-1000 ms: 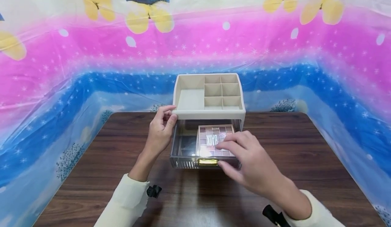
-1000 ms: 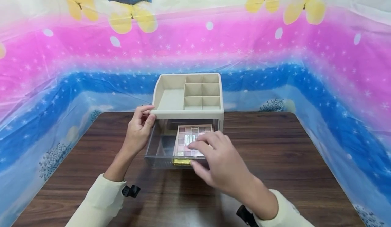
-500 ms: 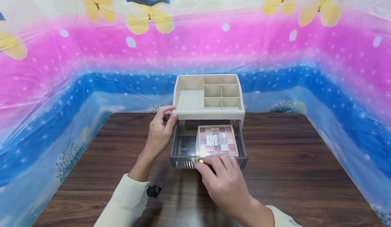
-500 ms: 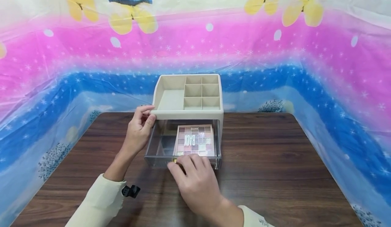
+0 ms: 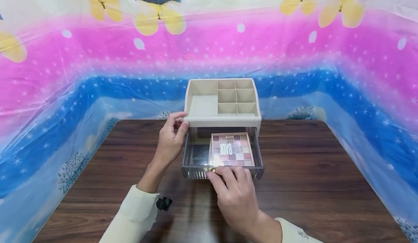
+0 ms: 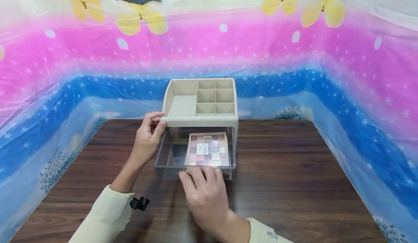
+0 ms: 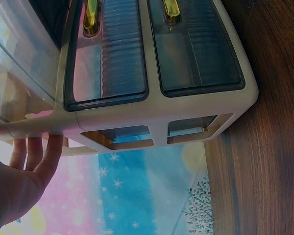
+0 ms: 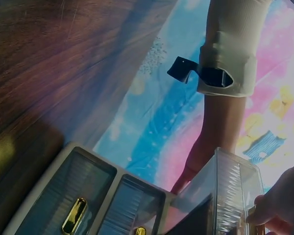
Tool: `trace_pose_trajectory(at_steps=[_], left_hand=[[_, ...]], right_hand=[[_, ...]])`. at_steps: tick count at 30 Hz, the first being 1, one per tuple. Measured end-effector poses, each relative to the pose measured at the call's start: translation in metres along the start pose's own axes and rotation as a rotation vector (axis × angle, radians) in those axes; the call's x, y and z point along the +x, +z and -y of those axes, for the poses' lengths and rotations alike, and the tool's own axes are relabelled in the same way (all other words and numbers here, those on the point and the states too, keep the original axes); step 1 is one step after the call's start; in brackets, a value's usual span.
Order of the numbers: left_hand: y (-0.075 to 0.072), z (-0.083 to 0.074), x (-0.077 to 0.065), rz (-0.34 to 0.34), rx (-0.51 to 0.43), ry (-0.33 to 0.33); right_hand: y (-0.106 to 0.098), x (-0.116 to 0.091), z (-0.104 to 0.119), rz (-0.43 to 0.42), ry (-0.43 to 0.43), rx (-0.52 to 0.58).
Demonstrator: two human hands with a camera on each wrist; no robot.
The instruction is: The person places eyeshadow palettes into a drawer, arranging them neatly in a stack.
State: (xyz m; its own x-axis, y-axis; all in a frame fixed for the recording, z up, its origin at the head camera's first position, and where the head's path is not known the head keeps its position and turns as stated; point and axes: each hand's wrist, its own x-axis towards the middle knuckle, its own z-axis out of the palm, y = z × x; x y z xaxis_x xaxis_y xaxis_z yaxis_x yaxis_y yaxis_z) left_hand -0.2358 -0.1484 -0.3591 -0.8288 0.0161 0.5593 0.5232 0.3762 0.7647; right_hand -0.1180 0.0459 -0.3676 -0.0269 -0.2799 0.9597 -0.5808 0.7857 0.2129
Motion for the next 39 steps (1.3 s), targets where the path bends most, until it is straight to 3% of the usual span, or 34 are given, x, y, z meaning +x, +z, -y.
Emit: trace_pose_trajectory(at_steps=[15,23,39], left_hand=[[0.0,-0.001,0.001,0.016,0.003,-0.006],[-0.001,0.0,0.002,0.016,-0.013,-0.011],[-0.003,0.0,0.0,0.022,-0.043,-0.031]], right_hand=[[0.006,0.003,-0.006,0.016,0.044,0.025],[0.021,-0.004,-0.018,0.076,0.087,0.029],[0.054,-0.012,-0.041,0.068,0.046,0.019]])
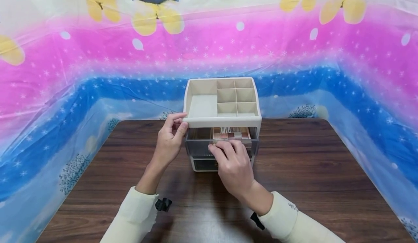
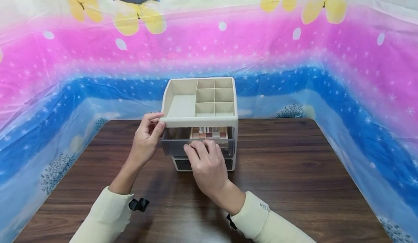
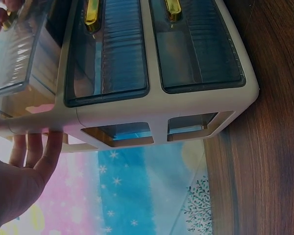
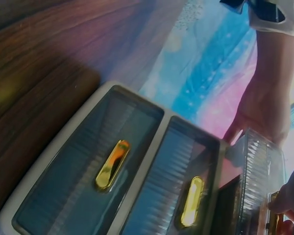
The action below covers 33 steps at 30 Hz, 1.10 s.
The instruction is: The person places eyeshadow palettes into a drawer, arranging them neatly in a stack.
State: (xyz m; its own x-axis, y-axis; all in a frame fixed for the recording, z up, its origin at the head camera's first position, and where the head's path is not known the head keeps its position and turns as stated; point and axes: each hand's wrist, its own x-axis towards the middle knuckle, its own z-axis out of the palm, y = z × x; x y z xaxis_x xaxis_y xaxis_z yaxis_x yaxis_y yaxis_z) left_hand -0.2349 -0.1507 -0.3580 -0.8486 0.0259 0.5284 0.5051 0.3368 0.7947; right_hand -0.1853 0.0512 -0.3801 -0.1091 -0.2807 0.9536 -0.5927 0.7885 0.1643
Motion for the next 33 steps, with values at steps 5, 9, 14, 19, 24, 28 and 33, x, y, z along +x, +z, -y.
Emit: trace_pose_trajectory(at_steps=[5,9,14,19,24,28,33], left_hand=[[-0.001,0.0,0.0,-0.002,-0.007,-0.008],[-0.001,0.0,0.0,0.002,-0.004,-0.008],[0.0,0.001,0.001,0.001,-0.012,-0.003],[0.001,0.001,0.001,0.001,-0.015,-0.004],[-0.001,0.002,0.0,0.012,-0.001,0.001],[-0.006,0.003,-0.003,0.024,0.04,0.0],[-0.016,0.004,-0.011,0.061,0.118,-0.027]], right_hand=[[0.009,-0.002,-0.007,0.019,-0.003,-0.019],[0.016,-0.002,-0.013,0.048,0.0,-0.048],[0.026,-0.002,-0.021,0.062,-0.008,-0.064],[0.03,-0.003,-0.026,0.085,-0.01,-0.074],[0.022,0.0,-0.027,0.137,0.012,-0.008],[0.008,0.003,-0.032,0.19,0.053,0.107],[-0.013,0.003,-0.052,0.134,0.142,0.213]])
